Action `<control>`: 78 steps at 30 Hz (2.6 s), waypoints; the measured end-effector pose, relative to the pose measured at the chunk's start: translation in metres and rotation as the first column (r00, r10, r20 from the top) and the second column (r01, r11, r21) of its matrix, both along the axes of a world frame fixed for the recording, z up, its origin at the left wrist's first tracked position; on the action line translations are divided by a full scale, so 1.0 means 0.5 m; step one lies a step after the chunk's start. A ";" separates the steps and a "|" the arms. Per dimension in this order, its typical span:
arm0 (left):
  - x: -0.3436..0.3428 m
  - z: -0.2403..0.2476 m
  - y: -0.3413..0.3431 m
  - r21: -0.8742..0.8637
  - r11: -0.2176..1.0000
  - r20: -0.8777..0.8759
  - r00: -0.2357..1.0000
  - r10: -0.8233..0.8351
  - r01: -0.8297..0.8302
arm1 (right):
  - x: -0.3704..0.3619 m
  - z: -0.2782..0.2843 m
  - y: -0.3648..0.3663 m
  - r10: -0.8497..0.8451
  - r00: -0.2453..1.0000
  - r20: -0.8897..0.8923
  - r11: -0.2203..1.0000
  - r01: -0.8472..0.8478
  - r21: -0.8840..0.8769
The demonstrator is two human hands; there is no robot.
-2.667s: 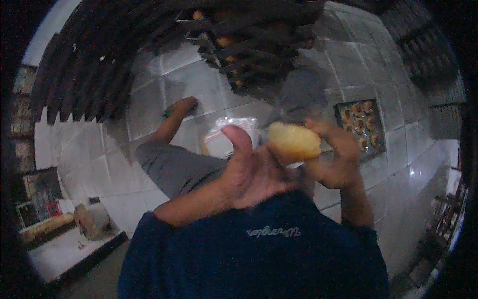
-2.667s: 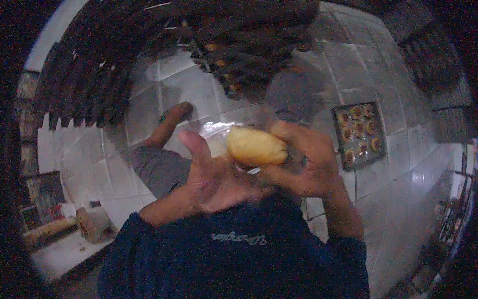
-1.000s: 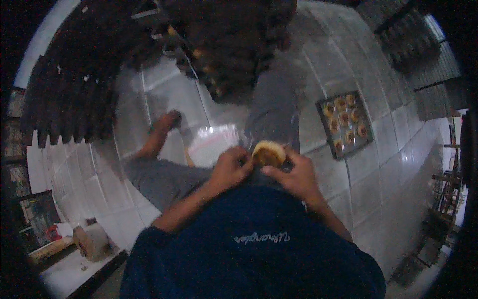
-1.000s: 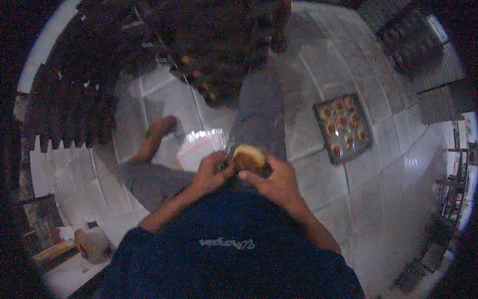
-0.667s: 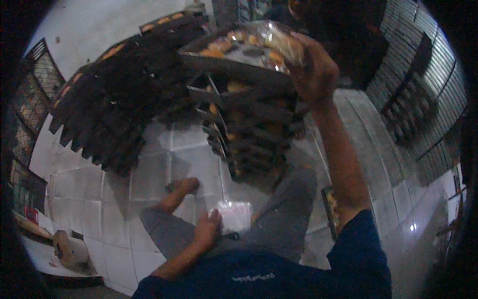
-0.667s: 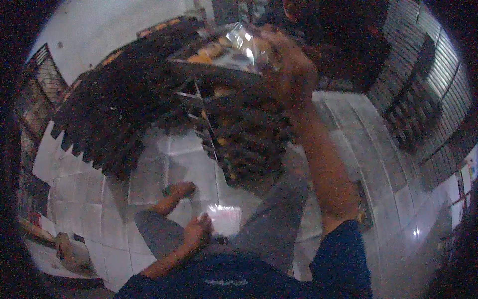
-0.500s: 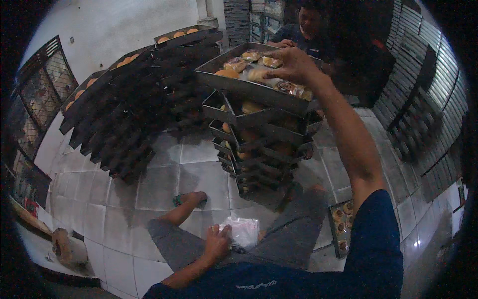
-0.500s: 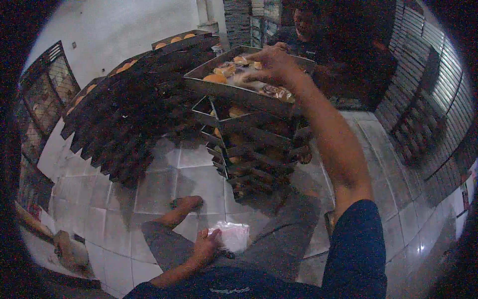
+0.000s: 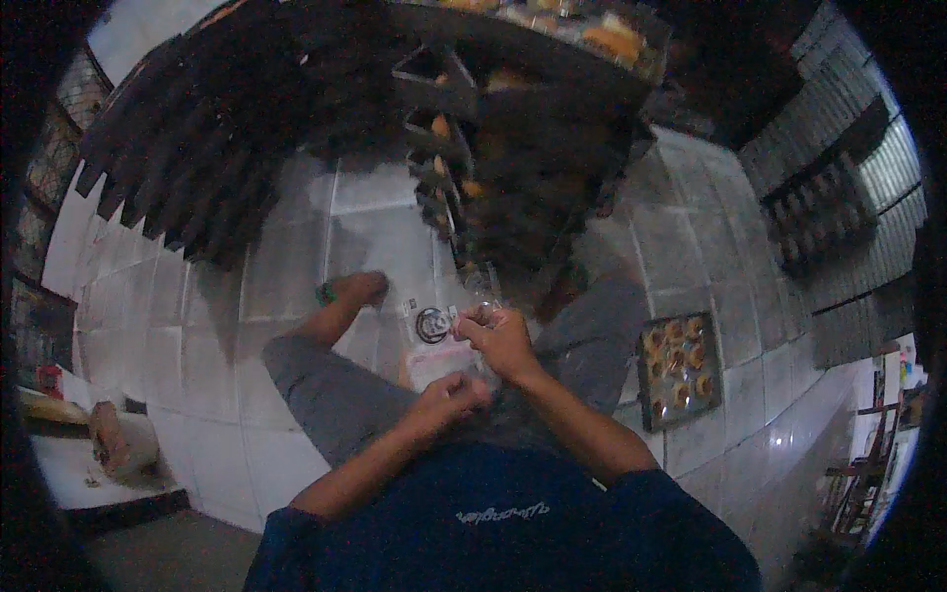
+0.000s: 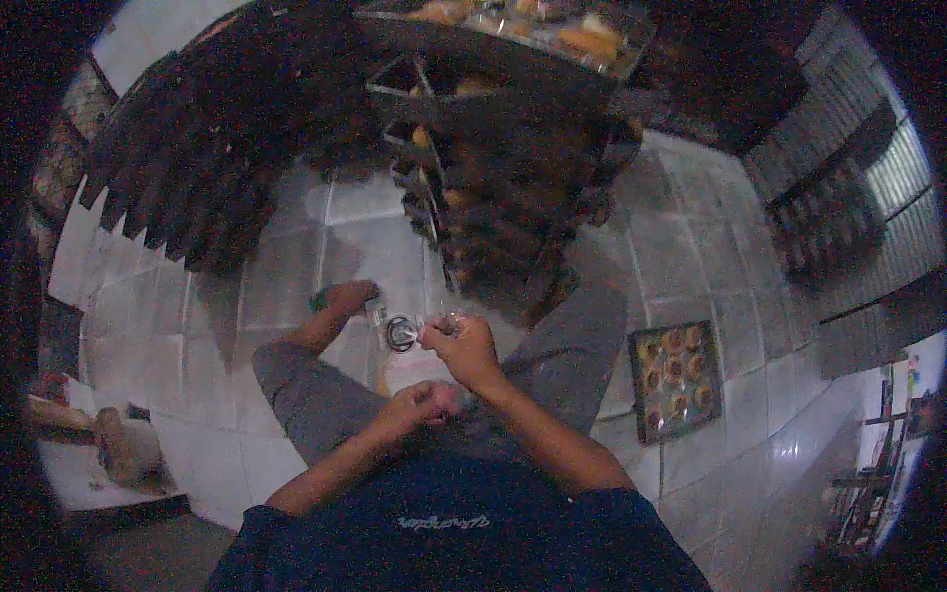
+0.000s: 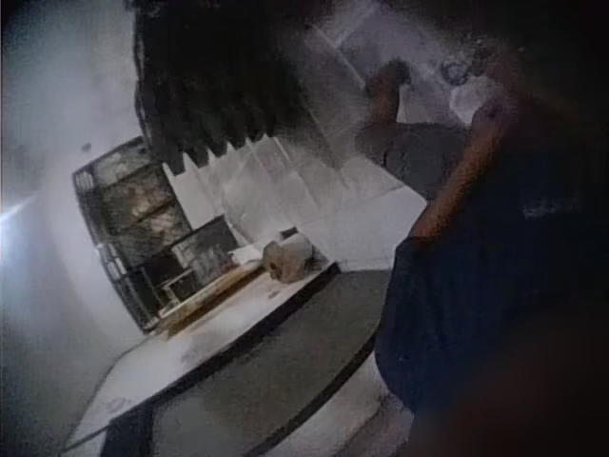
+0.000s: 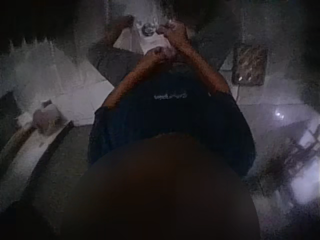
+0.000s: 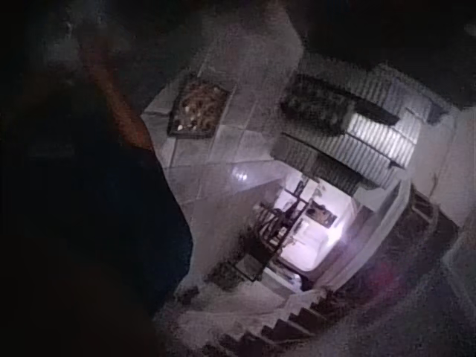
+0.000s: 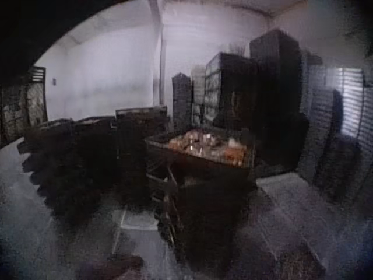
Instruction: The person repeatedly picks buns from a metal tray, places each into a clear plastic bag, and seals the bag. The person then places the packaged buns onto a tray on the floor. The process is repeated for multiple buns.
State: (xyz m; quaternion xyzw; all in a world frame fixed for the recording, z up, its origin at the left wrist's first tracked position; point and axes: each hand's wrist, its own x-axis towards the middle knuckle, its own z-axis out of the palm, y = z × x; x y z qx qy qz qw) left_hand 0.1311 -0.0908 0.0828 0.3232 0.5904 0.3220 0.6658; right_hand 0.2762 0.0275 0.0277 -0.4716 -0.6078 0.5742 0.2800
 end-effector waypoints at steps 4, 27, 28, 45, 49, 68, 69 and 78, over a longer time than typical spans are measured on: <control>-0.019 -0.006 0.135 -0.070 0.736 0.653 0.527 0.544 -0.673 | -0.030 0.173 0.043 -0.006 0.997 -0.078 0.998 0.011 0.067; -0.323 -0.375 0.270 0.029 0.767 0.095 0.765 0.636 -0.641 | -0.269 0.765 0.959 0.140 0.644 0.752 0.845 -0.474 0.248; -0.323 -0.359 0.273 0.037 0.756 0.062 0.756 0.651 -0.654 | -0.243 0.787 0.903 0.148 0.766 0.626 0.717 -0.519 0.466; -0.084 -0.037 0.157 -0.332 0.517 0.528 0.299 0.795 -0.789 | -0.023 0.300 -0.085 0.161 0.984 0.077 0.722 -0.171 0.671; -0.036 0.016 0.154 0.018 0.555 0.422 0.509 0.750 -0.832 | -0.030 0.274 -0.047 0.026 1.000 0.004 0.701 -0.021 0.713; -0.002 -0.058 0.073 0.050 0.747 0.547 0.644 0.535 -0.663 | 0.005 0.160 -0.065 0.240 0.951 0.194 0.823 -0.306 0.479; -0.003 -0.046 0.066 0.020 0.765 0.580 0.631 0.516 -0.644 | 0.009 0.161 -0.065 0.064 0.984 0.169 0.757 -0.158 0.634; 0.014 0.137 0.027 0.331 0.942 -0.212 0.968 0.134 -0.058 | 0.039 0.158 0.005 -0.108 0.994 -0.003 0.545 0.062 0.836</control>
